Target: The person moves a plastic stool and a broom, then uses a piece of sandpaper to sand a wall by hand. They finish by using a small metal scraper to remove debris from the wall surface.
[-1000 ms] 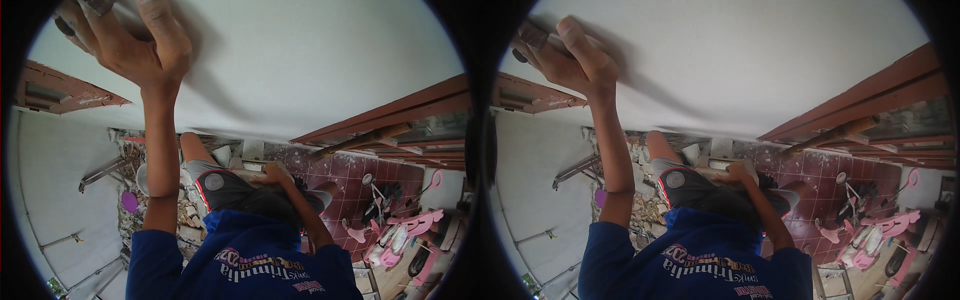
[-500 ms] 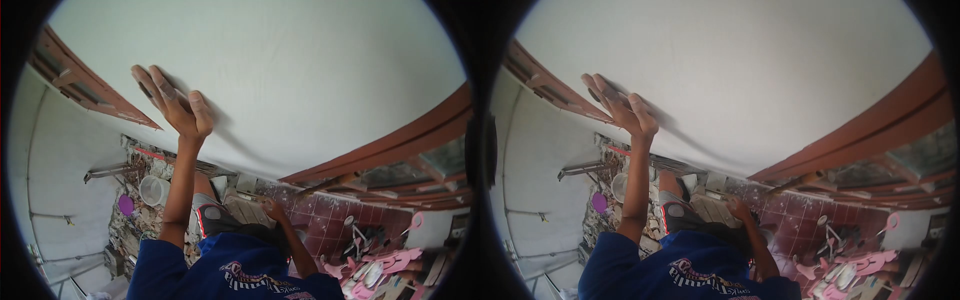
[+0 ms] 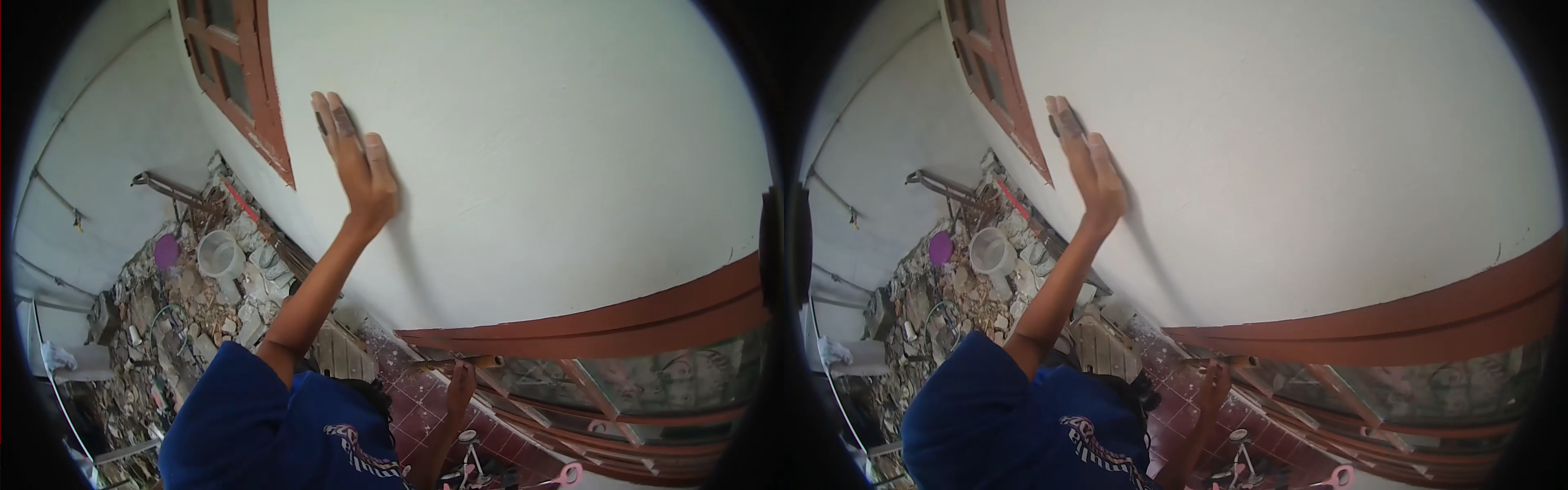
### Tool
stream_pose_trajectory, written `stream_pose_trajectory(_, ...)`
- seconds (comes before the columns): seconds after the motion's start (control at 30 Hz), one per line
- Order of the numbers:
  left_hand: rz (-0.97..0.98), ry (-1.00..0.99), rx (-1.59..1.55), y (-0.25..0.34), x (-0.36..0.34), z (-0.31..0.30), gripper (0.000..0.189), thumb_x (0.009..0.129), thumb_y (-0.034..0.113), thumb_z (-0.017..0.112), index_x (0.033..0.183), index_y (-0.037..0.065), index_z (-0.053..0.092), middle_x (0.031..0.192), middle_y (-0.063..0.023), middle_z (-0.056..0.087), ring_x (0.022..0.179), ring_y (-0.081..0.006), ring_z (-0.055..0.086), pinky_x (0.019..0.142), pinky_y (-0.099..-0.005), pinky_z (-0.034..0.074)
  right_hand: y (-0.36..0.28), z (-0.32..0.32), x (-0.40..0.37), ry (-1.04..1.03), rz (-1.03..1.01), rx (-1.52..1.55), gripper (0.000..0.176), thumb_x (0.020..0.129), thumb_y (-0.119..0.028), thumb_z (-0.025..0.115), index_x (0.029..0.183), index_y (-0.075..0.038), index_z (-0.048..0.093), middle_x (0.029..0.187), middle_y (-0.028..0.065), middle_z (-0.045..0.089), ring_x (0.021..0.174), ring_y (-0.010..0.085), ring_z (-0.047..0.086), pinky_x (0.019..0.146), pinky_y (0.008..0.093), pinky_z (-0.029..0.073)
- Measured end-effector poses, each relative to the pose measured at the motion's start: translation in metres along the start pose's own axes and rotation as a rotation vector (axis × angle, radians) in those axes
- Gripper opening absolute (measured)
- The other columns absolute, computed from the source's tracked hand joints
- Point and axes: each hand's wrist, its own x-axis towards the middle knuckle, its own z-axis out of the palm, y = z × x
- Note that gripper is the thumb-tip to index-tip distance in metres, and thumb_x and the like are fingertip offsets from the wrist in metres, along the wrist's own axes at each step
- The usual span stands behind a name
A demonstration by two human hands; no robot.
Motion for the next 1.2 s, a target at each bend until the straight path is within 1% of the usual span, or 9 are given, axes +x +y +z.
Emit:
stream_pose_trajectory(0.37,0.261,-0.056,-0.027,0.009,-0.009,0.002,0.059,0.089,0.026,0.030,0.132,-0.012,0.019,0.140,-0.0292,0.013,0.132,-0.0393,0.010,0.106,-0.0448,0.006,0.188,0.072,-0.059,-0.546,0.667,0.140,0.026,0.085,-0.022,0.053,0.096,0.001,0.060,0.083,0.0089,0.062,0.073,0.0164,0.060,0.062,0.0296,0.048)
stream_pose_trajectory(0.5,0.277,-0.040,0.010,-0.005,-0.013,0.000,0.059,0.091,0.030,0.028,0.133,-0.010,0.019,0.141,-0.0268,0.014,0.133,-0.0367,0.011,0.106,-0.0439,0.010,0.192,0.119,-0.076,-0.739,0.574,-0.135,0.035,0.088,-0.028,0.047,0.096,0.003,0.061,0.082,0.0113,0.065,0.068,0.0157,0.060,0.058,0.0263,0.047)
stream_pose_trajectory(0.63,0.296,-0.041,0.011,-0.004,-0.013,0.001,0.057,0.090,0.025,0.030,0.133,-0.010,0.019,0.141,-0.0278,0.013,0.133,-0.0361,0.010,0.107,-0.0430,0.007,0.211,0.170,-0.091,-0.828,0.685,0.138,0.036,0.086,-0.031,0.049,0.094,0.002,0.062,0.079,0.0098,0.065,0.068,0.0175,0.060,0.060,0.0294,0.047)
stream_pose_trajectory(0.7,0.279,-0.078,0.102,0.004,-0.013,-0.002,0.058,0.091,0.028,0.026,0.134,-0.010,0.016,0.142,-0.0268,0.011,0.133,-0.0352,0.009,0.107,-0.0431,0.007,0.218,0.193,-0.100,-0.983,0.466,-0.010,0.039,0.085,-0.033,0.049,0.096,0.001,0.061,0.078,0.0114,0.064,0.068,0.0223,0.060,0.065,0.0325,0.047)
stream_pose_trajectory(0.83,0.208,-0.100,0.096,0.012,-0.017,-0.002,0.058,0.092,0.029,0.024,0.133,-0.012,0.014,0.142,-0.0268,0.009,0.133,-0.0352,0.008,0.109,-0.0416,0.007,0.210,0.230,-0.134,-0.682,0.240,-0.037,0.034,0.082,-0.028,0.047,0.086,0.004,0.058,0.092,0.0241,0.058,0.091,0.0368,0.055,0.077,0.0409,0.043)
stream_pose_trajectory(0.93,0.200,-0.089,0.079,0.019,-0.019,0.000,0.058,0.092,0.028,0.026,0.132,-0.013,0.014,0.141,-0.0276,0.010,0.132,-0.0355,0.010,0.110,-0.0403,0.013,0.231,0.259,-0.137,-0.926,0.121,0.022,0.034,0.081,-0.028,0.048,0.082,0.004,0.057,0.089,0.0244,0.058,0.086,0.0376,0.056,0.074,0.0448,0.042)
stream_pose_trajectory(0.97,0.212,-0.095,0.095,0.018,-0.020,0.000,0.058,0.093,0.030,0.024,0.134,-0.010,0.014,0.142,-0.0257,0.007,0.133,-0.0340,0.009,0.109,-0.0385,0.013,0.226,0.259,-0.143,-0.753,0.017,0.120,0.026,0.079,-0.020,0.044,0.069,0.003,0.050,0.071,0.0218,0.054,0.073,0.0355,0.055,0.065,0.0455,0.040)
stream_pose_trajectory(1.07,0.111,-0.090,0.155,0.019,-0.021,-0.001,0.057,0.095,0.034,0.024,0.136,-0.004,0.015,0.143,-0.0221,0.006,0.130,-0.0344,0.018,0.107,-0.0386,0.018,0.207,0.266,-0.155,-0.688,-0.024,0.025,0.026,0.078,-0.022,0.048,0.069,0.002,0.053,0.073,0.0208,0.056,0.075,0.0363,0.055,0.068,0.0450,0.041)
stream_pose_trajectory(1.2,0.278,-0.100,0.389,-0.055,-0.007,-0.016,0.054,0.095,0.031,0.028,0.138,0.001,0.017,0.139,-0.0266,0.017,0.123,-0.0346,0.030,0.102,-0.0386,0.028,0.182,0.243,-0.159,0.032,0.361,-0.183,0.049,0.073,-0.037,0.060,0.103,0.000,0.052,0.099,0.0212,0.055,0.091,0.0379,0.053,0.081,0.0425,0.042)
